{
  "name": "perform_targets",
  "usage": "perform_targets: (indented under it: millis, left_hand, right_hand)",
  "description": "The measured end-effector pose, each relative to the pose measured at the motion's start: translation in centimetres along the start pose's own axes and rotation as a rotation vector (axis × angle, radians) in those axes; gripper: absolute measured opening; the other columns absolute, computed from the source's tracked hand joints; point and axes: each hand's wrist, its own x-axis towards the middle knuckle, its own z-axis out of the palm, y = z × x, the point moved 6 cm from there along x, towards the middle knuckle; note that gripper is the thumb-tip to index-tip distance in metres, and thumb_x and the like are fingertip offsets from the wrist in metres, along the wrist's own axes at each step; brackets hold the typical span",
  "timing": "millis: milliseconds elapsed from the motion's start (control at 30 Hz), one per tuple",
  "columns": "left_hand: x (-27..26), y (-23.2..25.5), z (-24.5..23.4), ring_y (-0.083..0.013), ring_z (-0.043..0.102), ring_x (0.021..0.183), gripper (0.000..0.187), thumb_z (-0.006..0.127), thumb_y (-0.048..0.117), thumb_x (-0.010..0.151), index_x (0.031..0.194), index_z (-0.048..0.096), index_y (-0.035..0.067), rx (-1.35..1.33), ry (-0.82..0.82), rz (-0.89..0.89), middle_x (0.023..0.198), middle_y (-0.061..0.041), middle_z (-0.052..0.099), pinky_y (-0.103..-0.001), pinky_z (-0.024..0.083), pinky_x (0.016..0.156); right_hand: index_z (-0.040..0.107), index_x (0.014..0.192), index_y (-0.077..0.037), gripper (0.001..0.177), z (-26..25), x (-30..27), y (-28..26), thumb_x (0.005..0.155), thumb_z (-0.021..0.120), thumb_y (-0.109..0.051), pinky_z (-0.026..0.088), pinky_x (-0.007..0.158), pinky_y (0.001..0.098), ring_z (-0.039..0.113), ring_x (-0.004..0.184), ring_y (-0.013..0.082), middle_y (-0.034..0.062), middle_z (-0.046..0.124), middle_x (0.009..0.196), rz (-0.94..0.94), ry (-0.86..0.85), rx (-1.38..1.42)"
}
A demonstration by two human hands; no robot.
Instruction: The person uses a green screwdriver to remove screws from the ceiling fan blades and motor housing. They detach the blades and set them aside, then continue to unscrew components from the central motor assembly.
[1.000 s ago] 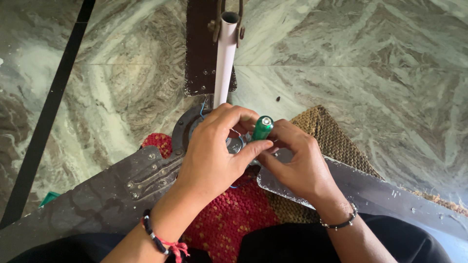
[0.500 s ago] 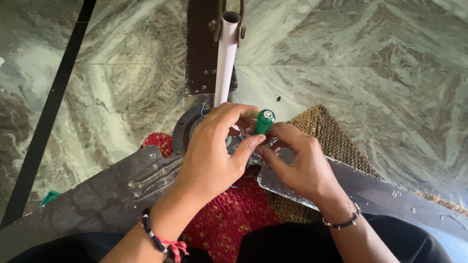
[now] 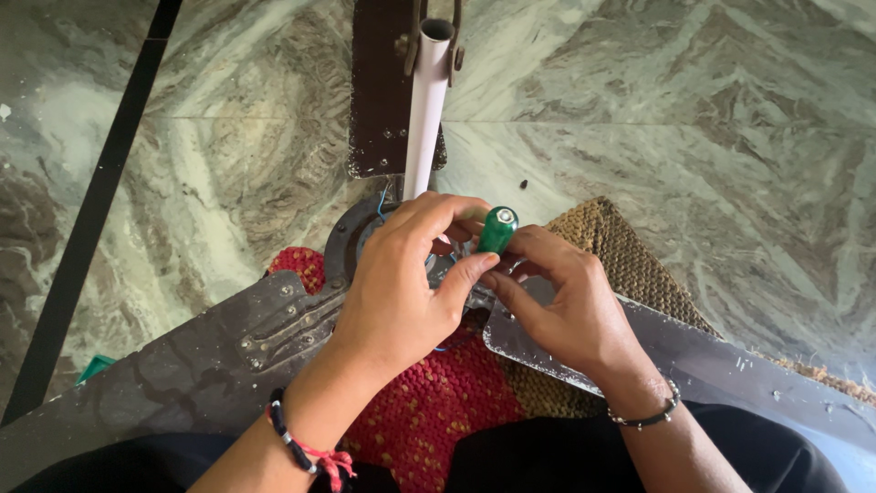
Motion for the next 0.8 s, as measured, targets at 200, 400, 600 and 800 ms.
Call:
perform_targets:
  millis: [200,400,600,800]
  left_hand:
    - [-0.05,-0.01,0.11,-0.0205,0.073,0.097,0.032,0.077,0.011,0.087,0.117,0.066,0.006,0.001,0.001,0.004,0.105,-0.007,0.073,-0.033,0.057,0.082]
    - [-0.04,0.03,0.03,-0.0206,0.073,0.096,0.031,0.077,0.012,0.088,0.117,0.066,0.006,0.006,-0.002,0.0,0.104,-0.007,0.072,-0.033,0.057,0.082]
    - [-0.04,0.03,-0.04,-0.0207,0.073,0.097,0.032,0.077,0.012,0.087,0.117,0.066,0.006,-0.004,0.007,-0.009,0.106,-0.007,0.072,-0.033,0.057,0.082]
    - [-0.15,-0.14,0.07,-0.0205,0.074,0.099,0.032,0.075,0.011,0.089,0.119,0.066,0.007,0.001,-0.001,-0.025,0.108,-0.007,0.072,-0.034,0.057,0.083]
  right_hand:
    - [0.069,0.111,0.002,0.029,-0.08,0.02,-0.01,0.085,0.076,-0.009,0.061,0.08,0.0298,0.072,0.088,0.0157,0.0088,0.07,0.096,-0.015,0.006,-0.011]
    - [0.07,0.109,0.002,0.028,-0.08,0.02,0.02,0.085,0.077,-0.009,0.061,0.079,0.0298,0.073,0.087,0.0155,0.0086,0.07,0.095,-0.001,0.01,-0.014]
    - [0.07,0.109,0.002,0.027,0.02,0.09,-0.06,0.086,0.076,-0.009,0.061,0.079,0.03,0.073,0.088,0.0158,0.0086,0.071,0.096,-0.018,0.006,0.001]
    - [0.069,0.11,0.002,0.028,0.04,0.02,0.11,0.085,0.076,-0.009,0.061,0.08,0.0298,0.075,0.088,0.0148,0.0085,0.07,0.096,-0.014,0.008,0.011]
